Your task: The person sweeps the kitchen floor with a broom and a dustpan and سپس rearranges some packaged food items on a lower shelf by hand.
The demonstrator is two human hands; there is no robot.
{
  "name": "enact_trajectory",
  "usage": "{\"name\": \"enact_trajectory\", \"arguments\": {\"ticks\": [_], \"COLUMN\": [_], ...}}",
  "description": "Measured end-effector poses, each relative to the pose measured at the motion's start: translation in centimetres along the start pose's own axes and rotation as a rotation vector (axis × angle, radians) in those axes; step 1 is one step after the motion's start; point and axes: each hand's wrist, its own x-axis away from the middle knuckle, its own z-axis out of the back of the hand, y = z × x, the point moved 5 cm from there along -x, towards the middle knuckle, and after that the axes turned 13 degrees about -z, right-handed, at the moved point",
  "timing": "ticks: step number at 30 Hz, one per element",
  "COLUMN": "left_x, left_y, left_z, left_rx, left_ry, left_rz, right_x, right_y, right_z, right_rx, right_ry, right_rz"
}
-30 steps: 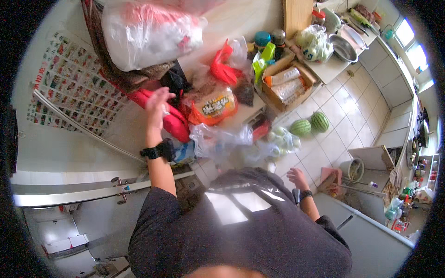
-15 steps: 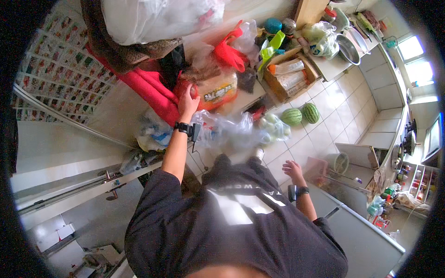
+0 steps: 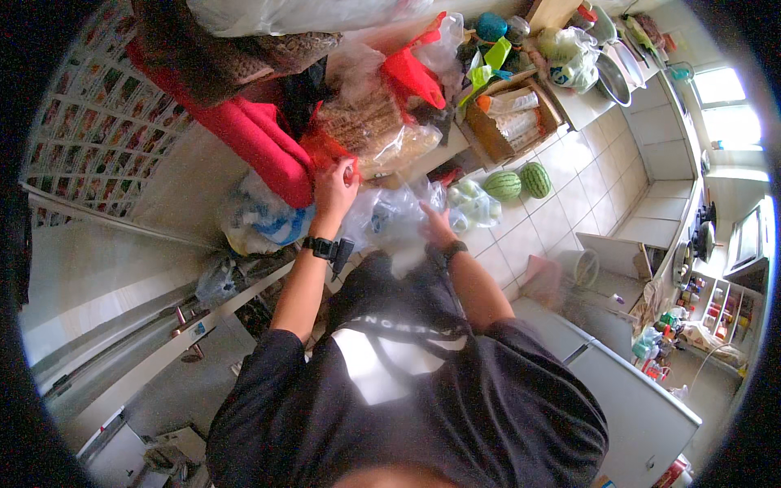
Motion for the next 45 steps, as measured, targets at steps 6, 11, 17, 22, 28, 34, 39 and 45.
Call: {"name": "enact_trajectory", "arguments": {"ticks": [6, 11, 17, 22, 28, 34, 39, 45], "left_x": [-5.7, -12.2, -13.9, -9.2, -3.2, -1.6, -2.4, -7.1], "left_y": [-0.3, -9.4, -12.0, -4.6, 2.2, 2.8, 1.6, 0.2], "left_z": [1.8, 0.2, -4.0, -2.3, -2.2, -2.6, -2.9, -3.7], "left_rx": [-0.042, -0.085, -0.229, -0.167, -0.231, -0.075, 0.127, 0.290], "left_ry": [-0.193, -0.051, -0.466, -0.326, -0.319, -0.530, -0.610, -1.020], "left_rz": [0.071, -0.162, 0.159, 0.006, -0.121, -0.087, -0.203, -0.261], "right_x": [-4.9, 0.5, 4.7, 3.5, 4.1, 10.2, 5.5, 0.9], "right_y": [0.9, 1.1, 1.4, 1.3, -1.6, -6.3, -8.1, -8.0], "right_z": [0.4, 0.1, 1.3, 1.1, -3.0, -9.9, -11.3, -10.7], "right_rx": [0.023, 0.248, 0.198, 0.094, -0.109, 0.022, 0.371, -0.095], "right_ry": [-0.254, -0.076, -0.088, -0.110, -0.485, -0.478, -0.139, 0.082], "right_rz": [0.176, 0.376, 0.351, 0.433, 0.421, 0.244, 0.584, 0.350]}}
